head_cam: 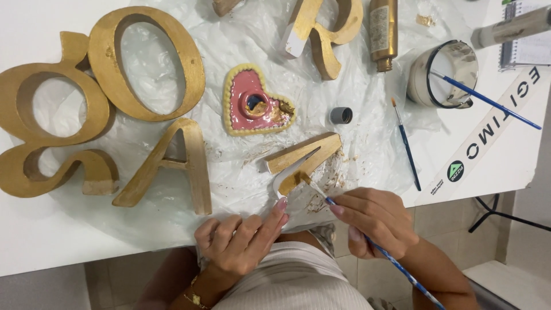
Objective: Painting wooden decorative letters with white paint using a small brush.
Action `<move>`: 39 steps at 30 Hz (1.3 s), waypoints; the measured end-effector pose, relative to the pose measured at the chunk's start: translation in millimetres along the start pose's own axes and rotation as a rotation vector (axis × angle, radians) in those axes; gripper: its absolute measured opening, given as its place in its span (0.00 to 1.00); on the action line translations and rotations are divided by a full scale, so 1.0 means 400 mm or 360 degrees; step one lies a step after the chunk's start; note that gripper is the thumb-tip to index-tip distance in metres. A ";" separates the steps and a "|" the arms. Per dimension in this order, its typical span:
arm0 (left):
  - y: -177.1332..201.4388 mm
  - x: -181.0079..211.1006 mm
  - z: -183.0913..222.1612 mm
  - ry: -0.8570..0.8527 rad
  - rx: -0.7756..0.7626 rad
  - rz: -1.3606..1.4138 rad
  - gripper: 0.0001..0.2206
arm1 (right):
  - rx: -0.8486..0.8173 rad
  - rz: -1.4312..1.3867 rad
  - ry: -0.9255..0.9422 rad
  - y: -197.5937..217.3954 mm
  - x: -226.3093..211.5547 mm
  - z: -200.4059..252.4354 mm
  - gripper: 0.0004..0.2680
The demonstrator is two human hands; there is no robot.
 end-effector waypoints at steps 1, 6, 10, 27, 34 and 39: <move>-0.001 0.002 0.002 -0.0004 -0.0003 0.0001 0.09 | 0.0002 0.0000 -0.0004 0.000 0.001 -0.001 0.09; -0.010 0.002 0.007 0.0007 0.0067 -0.0032 0.09 | 0.0020 -0.0039 -0.0012 0.004 0.003 0.011 0.08; -0.008 0.002 0.006 -0.0011 0.0080 -0.0041 0.08 | -0.0105 -0.0006 -0.0083 0.004 0.011 0.010 0.09; -0.011 0.002 0.008 -0.0004 0.0040 -0.0023 0.07 | -0.0053 0.0018 -0.0036 0.000 0.034 0.020 0.09; -0.011 0.004 0.012 0.0023 0.0013 -0.0021 0.08 | -0.0142 0.0009 -0.0109 0.014 0.033 0.036 0.09; -0.014 0.001 0.015 -0.0008 0.0024 -0.0021 0.08 | -0.0014 0.0016 -0.0067 0.023 0.028 0.038 0.08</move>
Point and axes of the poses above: each hand's wrist, its own z-axis away from the middle knuckle, its own y-axis out of the back of the hand, x = y × z, the point moved 5 cm from there along -z, towards the middle knuckle, and after that the axes turned 15 degrees about -x, right-handed, at the moved point
